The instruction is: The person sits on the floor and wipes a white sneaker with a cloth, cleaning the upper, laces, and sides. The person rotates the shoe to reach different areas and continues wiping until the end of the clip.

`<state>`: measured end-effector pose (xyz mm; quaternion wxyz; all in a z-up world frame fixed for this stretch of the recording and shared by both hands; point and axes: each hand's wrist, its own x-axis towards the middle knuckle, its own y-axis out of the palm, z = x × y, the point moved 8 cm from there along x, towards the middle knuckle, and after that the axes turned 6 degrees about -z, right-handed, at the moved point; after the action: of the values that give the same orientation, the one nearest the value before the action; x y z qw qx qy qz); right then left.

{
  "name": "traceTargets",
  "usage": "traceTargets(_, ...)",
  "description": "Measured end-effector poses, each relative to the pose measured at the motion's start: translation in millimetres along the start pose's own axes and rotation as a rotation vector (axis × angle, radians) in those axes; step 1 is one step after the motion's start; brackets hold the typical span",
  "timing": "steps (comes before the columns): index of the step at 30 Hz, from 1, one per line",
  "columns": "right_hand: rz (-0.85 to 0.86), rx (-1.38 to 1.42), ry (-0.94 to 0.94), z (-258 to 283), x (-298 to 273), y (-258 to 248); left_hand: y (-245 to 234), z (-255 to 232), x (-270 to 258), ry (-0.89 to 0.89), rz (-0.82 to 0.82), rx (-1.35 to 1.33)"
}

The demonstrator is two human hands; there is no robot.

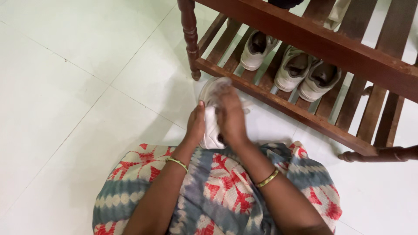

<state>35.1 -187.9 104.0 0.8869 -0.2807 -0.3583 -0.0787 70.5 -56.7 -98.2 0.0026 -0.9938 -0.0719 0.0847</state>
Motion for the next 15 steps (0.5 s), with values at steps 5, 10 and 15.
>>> traceTargets(5, 0.089, -0.079, -0.106, 12, -6, 29, -3, -27, -5, 0.256, 0.099, -0.043)
traceTargets(10, 0.055, 0.197, 0.302, -78, 21, -17, 27, -31, -20, -0.079, 0.284, -0.205)
traceTargets(15, 0.286, 0.962, 1.013, -113, -23, 18, 2, -40, -14, -0.378, 0.16, -0.714)
